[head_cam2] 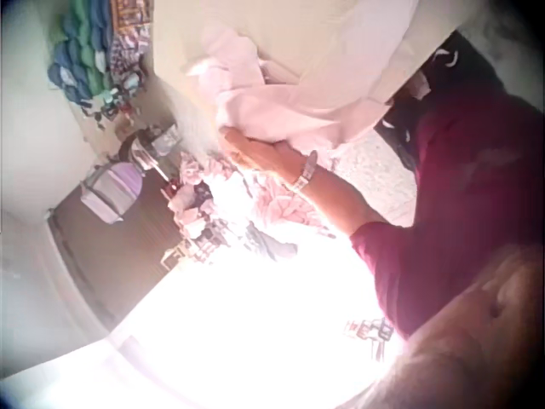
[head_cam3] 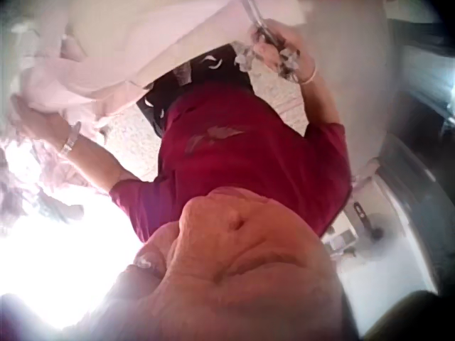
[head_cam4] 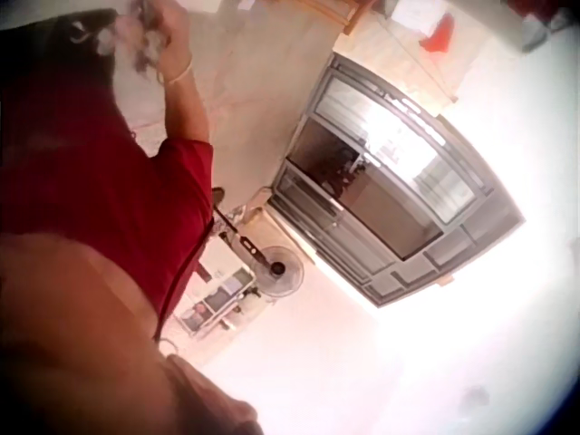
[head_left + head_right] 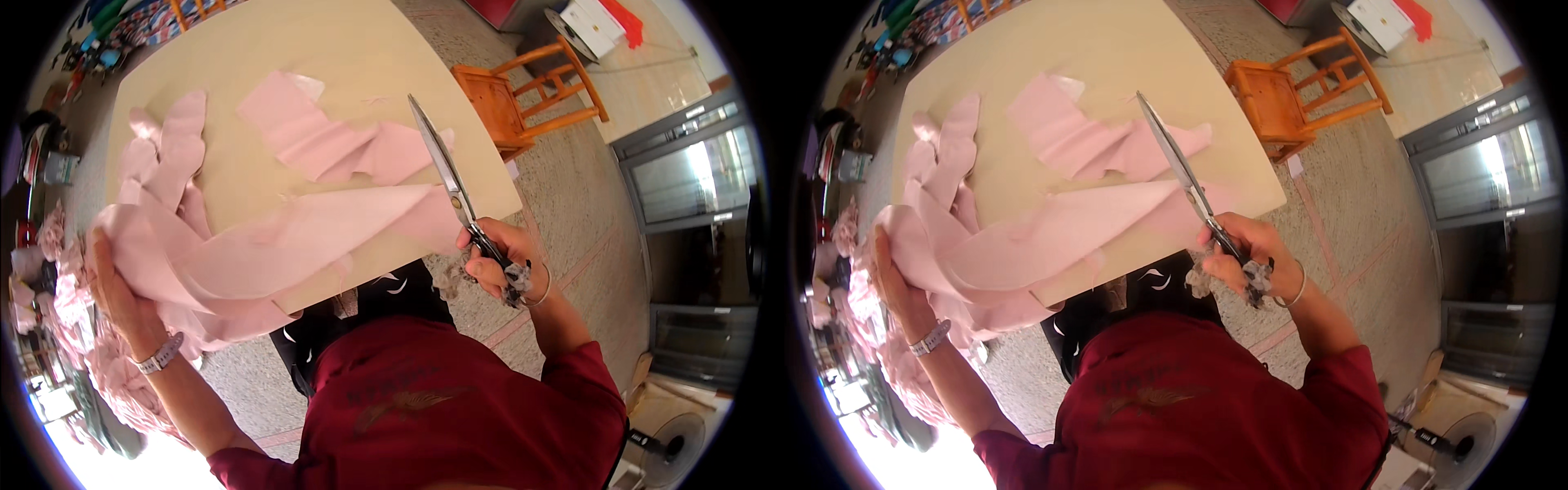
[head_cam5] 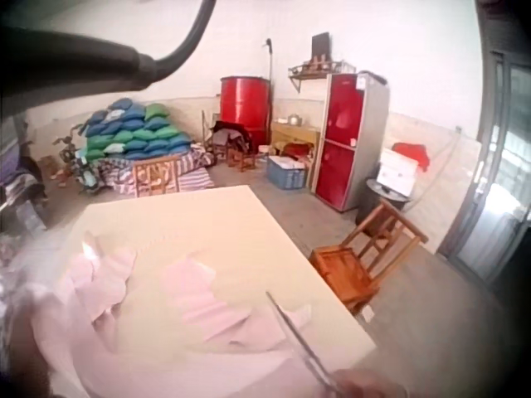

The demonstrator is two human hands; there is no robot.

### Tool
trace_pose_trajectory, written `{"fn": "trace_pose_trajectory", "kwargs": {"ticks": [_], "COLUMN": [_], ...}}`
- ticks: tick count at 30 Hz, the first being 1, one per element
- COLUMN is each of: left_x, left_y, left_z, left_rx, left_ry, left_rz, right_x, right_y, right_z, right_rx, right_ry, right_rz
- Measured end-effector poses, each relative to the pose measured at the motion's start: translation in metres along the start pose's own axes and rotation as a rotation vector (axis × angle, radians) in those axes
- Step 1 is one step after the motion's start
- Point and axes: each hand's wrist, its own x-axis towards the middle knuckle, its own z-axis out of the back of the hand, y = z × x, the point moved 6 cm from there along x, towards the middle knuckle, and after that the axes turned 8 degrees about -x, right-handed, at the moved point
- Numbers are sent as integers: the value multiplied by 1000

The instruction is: The person cuts pink fabric using shears on a table, handling individual pieces one by one and setting the cut sections aside.

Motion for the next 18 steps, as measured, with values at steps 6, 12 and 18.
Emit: {"fn": "trace_pose_trajectory", "kwargs": {"ticks": [6,12,18], "left_x": [-21,-153,-197], "left_y": [-17,30,68], "left_z": [-42,-177,-233], "left_rx": [928,643,719], "left_ry": [57,1005,1250], "left_rz": [-714,-533,-643], "right_x": [-9,-11,-24], "right_y": [-20,-33,-52], "right_z": [13,14,14], "right_rx": [0,-99,-195], "right_ry": [-77,-116,-72], "right_rz": [-34,76,101]}}
